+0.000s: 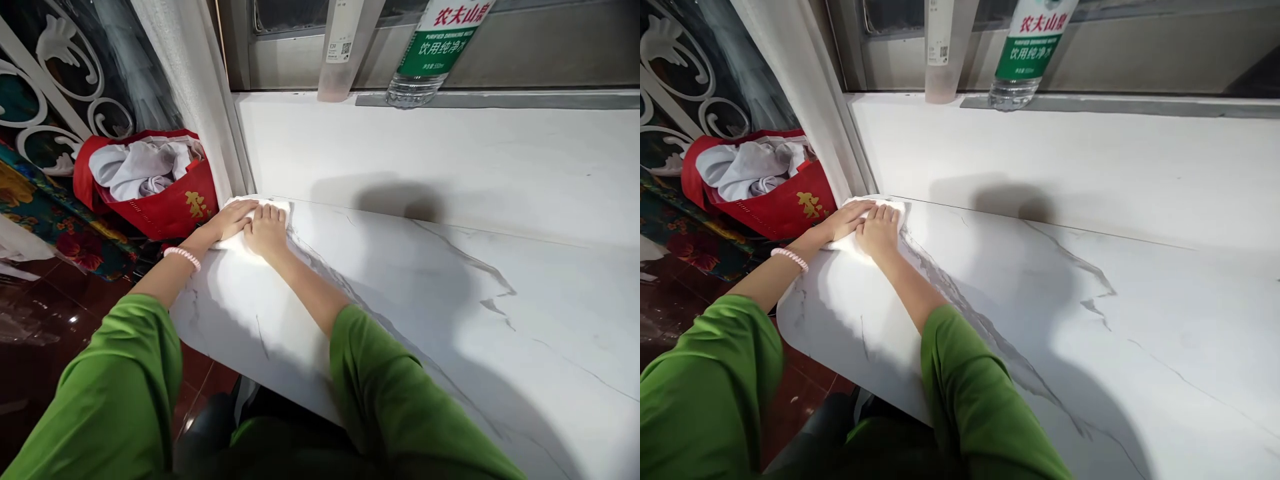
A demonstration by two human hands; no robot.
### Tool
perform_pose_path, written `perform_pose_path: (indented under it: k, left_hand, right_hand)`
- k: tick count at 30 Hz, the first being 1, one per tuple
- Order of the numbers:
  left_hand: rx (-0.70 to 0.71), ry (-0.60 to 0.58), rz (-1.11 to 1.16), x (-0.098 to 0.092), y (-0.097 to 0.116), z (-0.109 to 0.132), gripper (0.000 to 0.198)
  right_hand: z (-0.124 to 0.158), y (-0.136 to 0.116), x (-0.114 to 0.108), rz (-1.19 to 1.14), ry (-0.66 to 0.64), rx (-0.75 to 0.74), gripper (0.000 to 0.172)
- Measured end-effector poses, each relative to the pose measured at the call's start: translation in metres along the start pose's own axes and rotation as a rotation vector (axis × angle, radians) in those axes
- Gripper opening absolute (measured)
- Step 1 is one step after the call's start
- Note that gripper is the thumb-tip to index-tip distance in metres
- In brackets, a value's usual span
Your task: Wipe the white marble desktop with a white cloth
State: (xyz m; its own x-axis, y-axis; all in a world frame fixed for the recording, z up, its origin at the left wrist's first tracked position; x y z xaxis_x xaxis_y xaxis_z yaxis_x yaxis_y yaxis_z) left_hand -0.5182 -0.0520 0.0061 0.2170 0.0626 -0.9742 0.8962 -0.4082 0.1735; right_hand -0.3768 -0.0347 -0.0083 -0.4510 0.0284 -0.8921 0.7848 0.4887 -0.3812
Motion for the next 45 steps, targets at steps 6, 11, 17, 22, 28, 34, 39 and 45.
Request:
perform_pose_path:
  k: [6,11,17,22,28,34,39,45]
  left_hand:
    - [0.058,0.004,-0.001,0.009,-0.036,-0.034,0.053]
    - [0.009,-0.038,-0.018,0.01,-0.03,-0.023,0.054]
    - [0.022,-0.051,-0.021,0.002,0.006,0.017,0.053]
    - [0.054,-0.03,0.004,-0.004,0.042,0.069,0.054]
    - [0.042,0.011,0.023,-0.007,0.094,0.129,0.053]
    - [0.019,0.025,0.042,-0.008,0.127,0.154,0.051]
    - [0.043,0.046,0.065,-0.007,0.12,0.143,0.051]
    - [0.04,0.049,0.055,-0.003,0.087,0.106,0.051]
  right_hand:
    - [-0.031,0.006,0.01,0.031,0.043,0.08,0.056]
    - [-0.024,0.006,0.01,0.028,0.043,0.037,0.059]
    - [0.018,-0.006,-0.005,0.051,-0.022,0.023,0.06]
    - [0.073,-0.026,-0.022,0.05,-0.099,-0.003,0.062]
    - [0.134,-0.044,-0.045,0.049,-0.223,-0.085,0.066]
    - [0.162,-0.048,-0.064,0.123,-0.311,-0.163,0.066]
    - [0.157,-0.047,-0.065,0.149,-0.274,-0.169,0.065]
    - [0.117,-0.034,-0.045,0.149,-0.189,-0.116,0.064]
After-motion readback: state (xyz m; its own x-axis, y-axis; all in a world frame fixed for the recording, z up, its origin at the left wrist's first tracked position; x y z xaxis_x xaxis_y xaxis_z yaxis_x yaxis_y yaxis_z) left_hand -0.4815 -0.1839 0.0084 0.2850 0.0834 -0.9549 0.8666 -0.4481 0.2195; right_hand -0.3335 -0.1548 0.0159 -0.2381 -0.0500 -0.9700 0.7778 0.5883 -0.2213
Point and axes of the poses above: each hand's wrist, its own z-axis away from the middle knuckle, its own x-axis out of the palm, y = z × x, the point moved 1 cm from there along -z, towards the middle knuckle, and after that the axes turned 14 degrees about x, right-handed, at the moved point
